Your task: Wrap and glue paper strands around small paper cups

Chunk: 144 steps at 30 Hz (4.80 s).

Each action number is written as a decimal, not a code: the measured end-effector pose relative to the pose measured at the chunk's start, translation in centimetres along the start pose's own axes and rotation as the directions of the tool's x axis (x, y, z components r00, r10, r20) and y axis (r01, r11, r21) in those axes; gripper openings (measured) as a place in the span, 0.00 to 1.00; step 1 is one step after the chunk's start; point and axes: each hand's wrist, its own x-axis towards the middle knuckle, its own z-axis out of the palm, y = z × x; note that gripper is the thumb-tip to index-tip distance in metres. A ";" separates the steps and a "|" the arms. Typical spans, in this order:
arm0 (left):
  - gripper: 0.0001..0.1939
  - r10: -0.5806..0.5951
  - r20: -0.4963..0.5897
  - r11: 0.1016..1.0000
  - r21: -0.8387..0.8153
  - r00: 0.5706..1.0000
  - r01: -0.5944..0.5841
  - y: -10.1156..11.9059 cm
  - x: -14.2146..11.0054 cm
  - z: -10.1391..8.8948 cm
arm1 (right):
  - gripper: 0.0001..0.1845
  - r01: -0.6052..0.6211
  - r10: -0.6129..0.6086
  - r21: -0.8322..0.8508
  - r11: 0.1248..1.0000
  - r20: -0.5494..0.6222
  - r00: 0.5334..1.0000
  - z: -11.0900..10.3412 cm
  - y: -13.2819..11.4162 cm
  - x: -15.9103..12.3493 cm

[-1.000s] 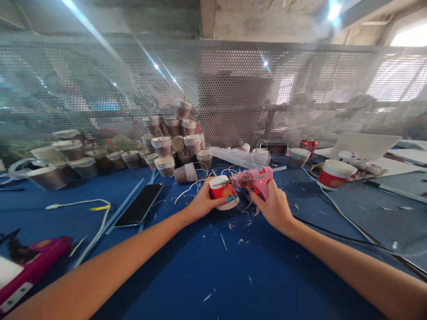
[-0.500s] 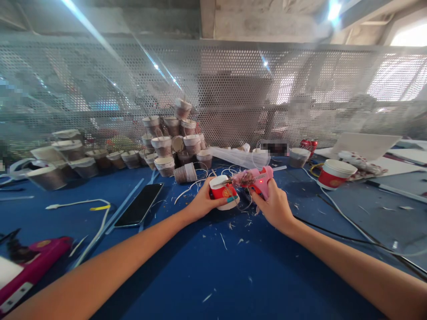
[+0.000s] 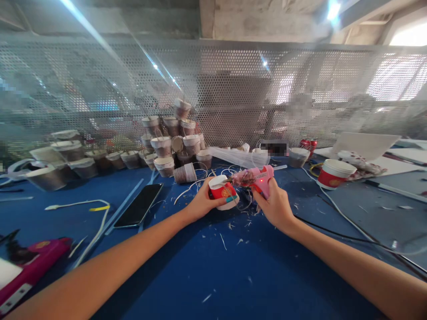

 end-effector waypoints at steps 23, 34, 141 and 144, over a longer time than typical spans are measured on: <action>0.30 -0.014 -0.018 1.000 -0.008 1.000 0.014 -0.1 0.0 -0.1 | 0.13 -0.046 0.046 0.013 0.999 0.026 0.999 0.0 0.4 0.2; 0.30 0.002 -0.022 1.000 0.019 1.000 -0.002 -0.5 0.0 -0.3 | 0.12 -0.072 0.071 0.025 0.997 0.032 0.997 0.0 0.4 0.2; 0.31 -0.087 0.231 0.968 -0.210 0.969 0.137 0.3 -0.2 -0.3 | 0.16 -0.667 -0.161 0.699 0.257 0.712 0.684 -1.1 -1.6 1.0; 0.31 -0.079 0.232 0.966 -0.222 0.970 0.132 0.4 -0.2 -0.3 | 0.16 -0.671 -0.160 0.695 0.259 0.716 0.680 -1.0 -1.4 1.0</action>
